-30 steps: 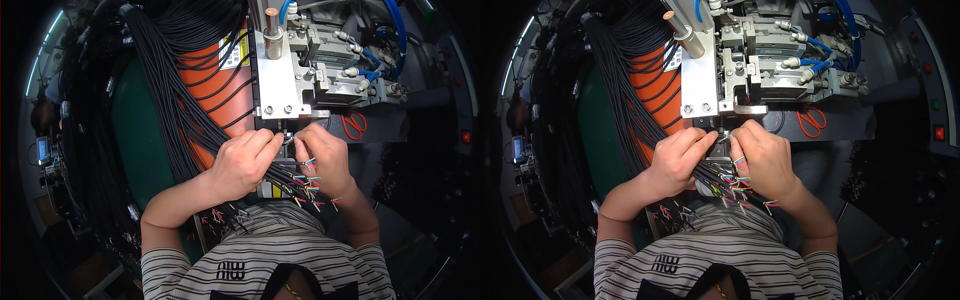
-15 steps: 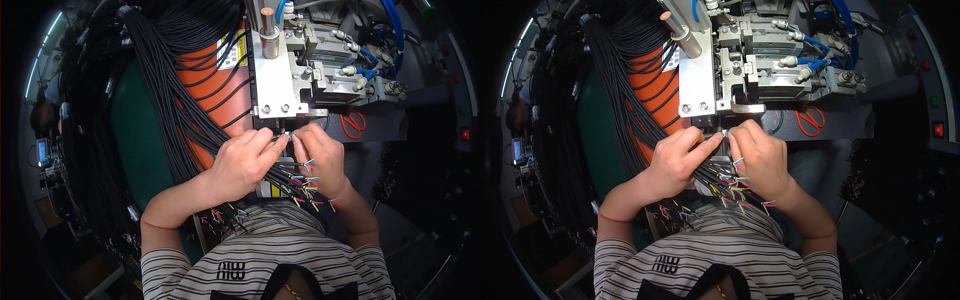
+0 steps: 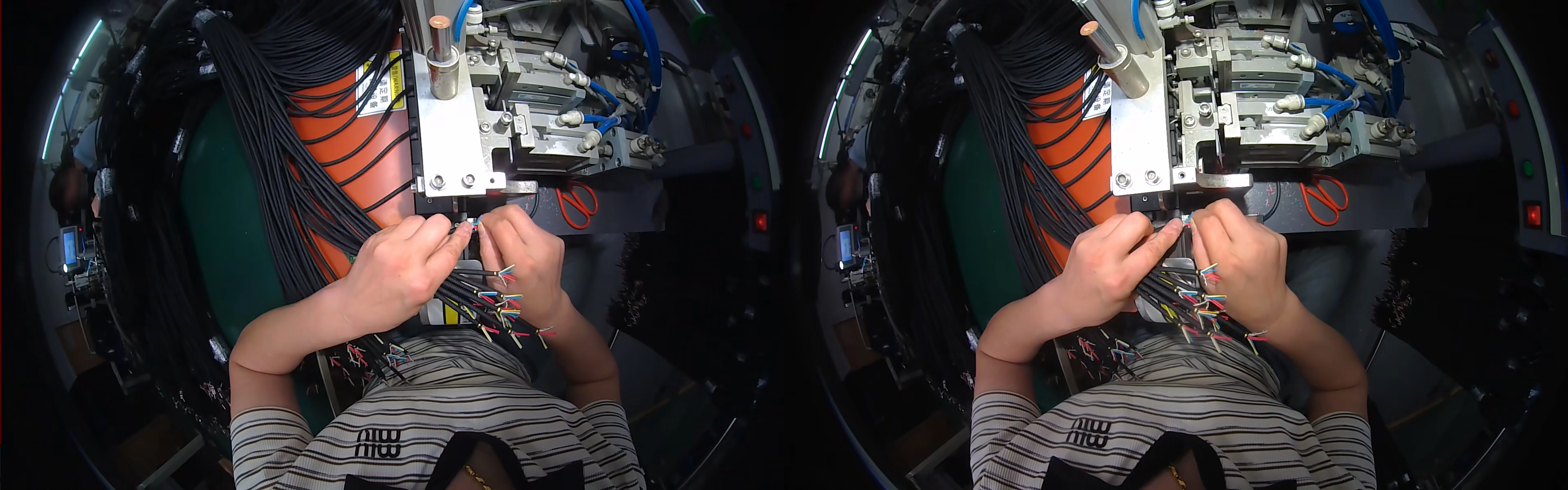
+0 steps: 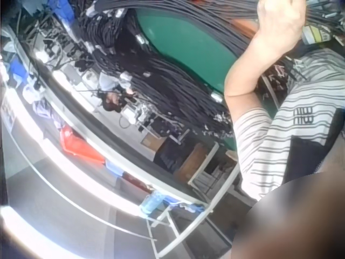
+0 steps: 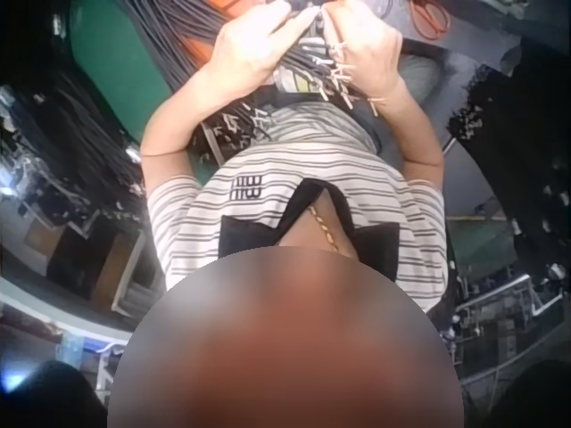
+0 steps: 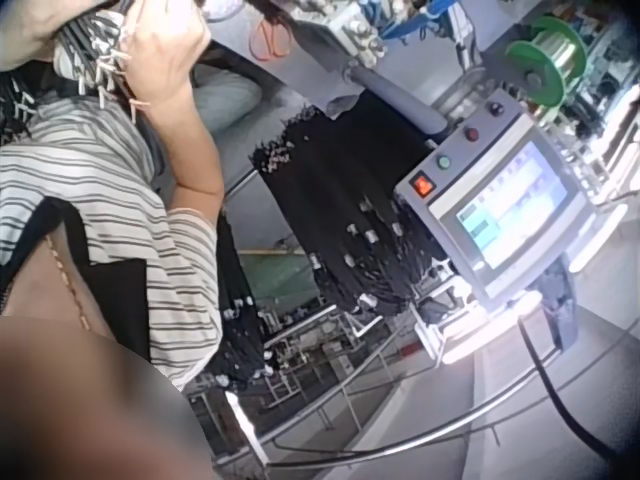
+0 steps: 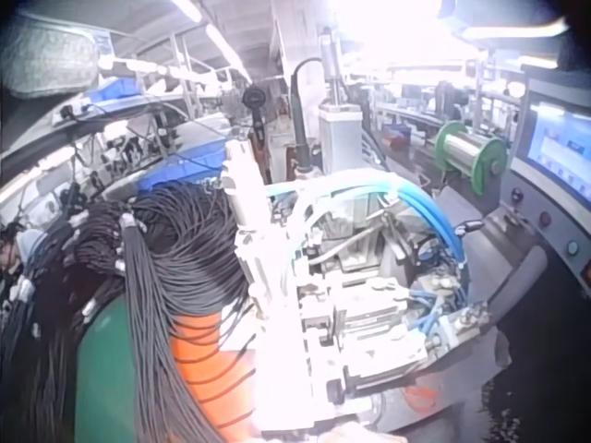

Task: Assembling a complex wiring harness using an automated industrial machine and touchscreen interface.

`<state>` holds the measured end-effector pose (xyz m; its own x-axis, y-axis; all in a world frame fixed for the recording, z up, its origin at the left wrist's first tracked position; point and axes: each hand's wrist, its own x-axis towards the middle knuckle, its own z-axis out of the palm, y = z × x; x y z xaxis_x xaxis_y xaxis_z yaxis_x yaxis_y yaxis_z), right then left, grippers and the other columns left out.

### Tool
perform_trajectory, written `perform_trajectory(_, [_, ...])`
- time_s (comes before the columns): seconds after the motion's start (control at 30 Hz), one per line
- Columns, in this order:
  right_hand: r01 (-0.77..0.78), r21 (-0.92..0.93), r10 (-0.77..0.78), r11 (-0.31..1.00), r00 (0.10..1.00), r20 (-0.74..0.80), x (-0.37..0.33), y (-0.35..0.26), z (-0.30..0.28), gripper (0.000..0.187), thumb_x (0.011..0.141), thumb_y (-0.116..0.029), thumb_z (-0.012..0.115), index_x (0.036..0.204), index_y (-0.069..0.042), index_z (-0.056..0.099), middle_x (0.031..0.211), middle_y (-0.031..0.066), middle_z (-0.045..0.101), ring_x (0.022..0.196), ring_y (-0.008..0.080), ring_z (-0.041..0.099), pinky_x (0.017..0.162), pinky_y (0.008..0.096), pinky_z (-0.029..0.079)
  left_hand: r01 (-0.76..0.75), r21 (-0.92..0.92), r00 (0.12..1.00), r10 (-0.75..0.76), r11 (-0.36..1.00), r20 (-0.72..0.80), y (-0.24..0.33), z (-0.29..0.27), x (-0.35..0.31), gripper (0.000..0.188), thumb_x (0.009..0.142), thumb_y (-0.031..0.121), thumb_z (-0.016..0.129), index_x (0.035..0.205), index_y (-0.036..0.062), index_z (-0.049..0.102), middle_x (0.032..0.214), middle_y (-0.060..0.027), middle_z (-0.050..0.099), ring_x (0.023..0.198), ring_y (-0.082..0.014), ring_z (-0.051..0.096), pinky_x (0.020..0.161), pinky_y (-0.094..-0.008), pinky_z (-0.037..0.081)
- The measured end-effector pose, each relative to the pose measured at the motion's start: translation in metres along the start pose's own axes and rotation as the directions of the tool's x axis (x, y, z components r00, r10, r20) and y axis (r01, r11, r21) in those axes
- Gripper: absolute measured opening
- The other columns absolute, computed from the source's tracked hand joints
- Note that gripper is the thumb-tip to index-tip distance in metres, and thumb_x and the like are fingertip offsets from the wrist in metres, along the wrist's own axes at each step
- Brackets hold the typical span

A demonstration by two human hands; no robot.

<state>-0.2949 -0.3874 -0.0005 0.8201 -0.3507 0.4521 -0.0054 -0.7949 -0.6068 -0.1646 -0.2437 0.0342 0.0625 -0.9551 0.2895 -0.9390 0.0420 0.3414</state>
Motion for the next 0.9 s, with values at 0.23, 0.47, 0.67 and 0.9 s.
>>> perform_trajectory(0.23, [0.031,-0.096,-0.027,0.995,0.999,0.036,0.005,-0.003,-0.005,0.013,0.077,0.0,0.069,0.089,-0.001,0.065,0.081,0.0089,0.062,0.058,0.0251,0.061,0.052,0.0322,0.048,-0.021,0.088,1.0,0.019,0.996,0.021,0.006,-0.003,0.005,0.045,0.072,0.003,0.061,0.116,-0.0067,0.063,0.079,-0.0068,0.046,0.067,-0.0194,0.051,0.054,-0.0297,0.045])
perform_trajectory(0.47, [0.03,-0.115,-0.007,0.993,0.98,0.198,0.017,0.0,-0.019,0.015,0.076,0.0,0.07,0.09,-0.001,0.065,0.08,0.0089,0.062,0.058,0.0255,0.061,0.052,0.0324,0.048,-0.057,0.123,0.996,0.047,0.991,0.081,0.006,-0.007,0.01,0.031,0.075,0.005,0.062,0.104,-0.0089,0.063,0.082,-0.0073,0.049,0.071,-0.0173,0.053,0.057,-0.0274,0.05])
perform_trajectory(0.67, [-0.08,0.14,0.066,0.987,0.992,0.103,0.007,0.011,-0.008,0.012,0.078,0.002,0.069,0.089,0.001,0.064,0.078,0.0103,0.062,0.058,0.0261,0.062,0.051,0.0322,0.048,-0.055,0.119,0.994,0.043,0.991,0.102,0.005,-0.005,0.008,0.047,0.072,0.006,0.061,0.117,-0.0065,0.062,0.082,-0.0067,0.048,0.069,-0.0193,0.052,0.056,-0.0295,0.046])
perform_trajectory(0.9, [0.047,0.085,-0.049,0.995,0.998,0.028,0.015,0.008,-0.007,0.009,0.08,0.003,0.067,0.087,0.001,0.063,0.077,0.0114,0.063,0.053,0.0235,0.061,0.05,0.0318,0.047,-0.058,0.116,0.997,0.053,0.992,0.05,0.003,-0.006,0.008,0.033,0.075,0.006,0.062,0.105,-0.0073,0.064,0.083,-0.0058,0.05,0.071,-0.0168,0.054,0.057,-0.027,0.05])
